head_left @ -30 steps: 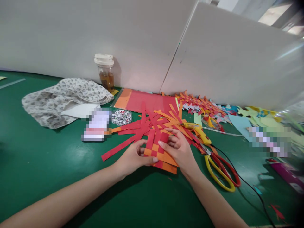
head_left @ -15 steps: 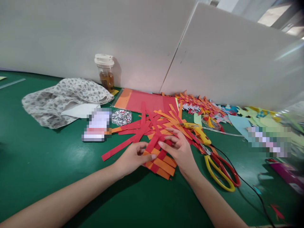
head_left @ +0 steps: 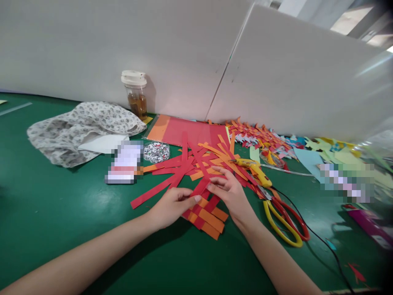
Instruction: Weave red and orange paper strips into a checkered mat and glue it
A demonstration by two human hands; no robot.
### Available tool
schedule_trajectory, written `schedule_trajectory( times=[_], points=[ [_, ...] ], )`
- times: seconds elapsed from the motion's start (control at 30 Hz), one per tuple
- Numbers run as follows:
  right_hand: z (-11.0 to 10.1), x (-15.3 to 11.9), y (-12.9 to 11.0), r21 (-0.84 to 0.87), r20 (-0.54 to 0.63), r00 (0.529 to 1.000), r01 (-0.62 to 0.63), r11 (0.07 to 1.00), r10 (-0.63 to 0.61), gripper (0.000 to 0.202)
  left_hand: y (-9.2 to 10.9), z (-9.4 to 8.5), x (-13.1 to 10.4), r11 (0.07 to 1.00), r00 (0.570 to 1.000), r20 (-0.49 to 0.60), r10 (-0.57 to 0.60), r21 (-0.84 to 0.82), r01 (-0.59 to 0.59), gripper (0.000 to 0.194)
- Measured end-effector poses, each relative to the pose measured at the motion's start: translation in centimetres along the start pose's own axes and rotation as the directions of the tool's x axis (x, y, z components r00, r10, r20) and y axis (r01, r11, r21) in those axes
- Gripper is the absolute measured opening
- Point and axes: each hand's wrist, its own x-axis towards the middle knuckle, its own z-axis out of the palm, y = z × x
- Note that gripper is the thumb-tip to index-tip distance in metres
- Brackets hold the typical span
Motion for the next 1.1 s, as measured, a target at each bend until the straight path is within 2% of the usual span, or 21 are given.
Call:
schedule_trajectory(
  times=[0.3, 0.47, 0.53, 0.63, 0.7, 0.77, 0.87, 0.97, 1.1],
  points=[
    [-0.1, -0.2, -0.3, -0.013, -0.017, 0.999, 0.038, 0.999, -0.038, 0.056, 0.1, -0.2, 0.0, 0.995, 0.992, 0.089, -0.085, 0.067, 0.079, 0.047],
    [-0.1, -0.4, -0.7, -0.016, -0.006, 0.999, 0.051, 0.999, -0.052, 0.052, -0.1, -0.2, 0.0, 0.995, 0.993, 0.078, -0.085, 0.062, 0.080, 0.047],
    [-0.2, -0.5, -1.0, 0.005, 0.026, 0.999, 0.040, 0.999, -0.040, 0.049, 0.0, -0.2, 0.0, 0.996, 0.995, 0.055, -0.078, 0.050, 0.075, 0.044],
    [-0.5, -0.6, -1.3, 0.017, 0.135, 0.991, -0.014, 1.000, 0.012, 0.047, 0.2, -0.2, -0.1, 0.994, 0.994, 0.017, -0.108, -0.032, 0.108, 0.036],
    [-0.6, -0.7, -1.3, -0.017, 0.208, 0.978, -0.030, 0.999, 0.033, 0.053, 0.2, -0.3, -0.1, 0.988, 0.992, -0.008, -0.123, -0.094, 0.121, 0.032],
    [-0.6, -0.8, -1.2, -0.046, 0.230, 0.973, -0.019, 0.999, 0.029, 0.062, 0.3, -0.3, -0.1, 0.984, 0.992, -0.031, -0.124, -0.133, 0.119, 0.031],
    [-0.2, -1.0, -1.0, -0.042, 0.189, 0.982, -0.012, 0.999, 0.020, 0.063, 0.5, -0.2, -0.1, 0.970, 0.990, -0.031, -0.139, -0.204, 0.130, 0.025],
    [0.1, -1.0, -0.8, -0.021, 0.094, 0.996, 0.003, 1.000, -0.001, 0.058, 0.6, -0.2, -0.1, 0.948, 0.988, -0.028, -0.152, -0.285, 0.138, 0.036],
    [0.2, -0.9, -0.8, 0.017, 0.052, 0.998, 0.018, 1.000, -0.019, 0.058, 0.4, -0.4, 0.0, 0.927, 0.986, -0.105, -0.127, -0.367, 0.080, 0.037]
  ],
)
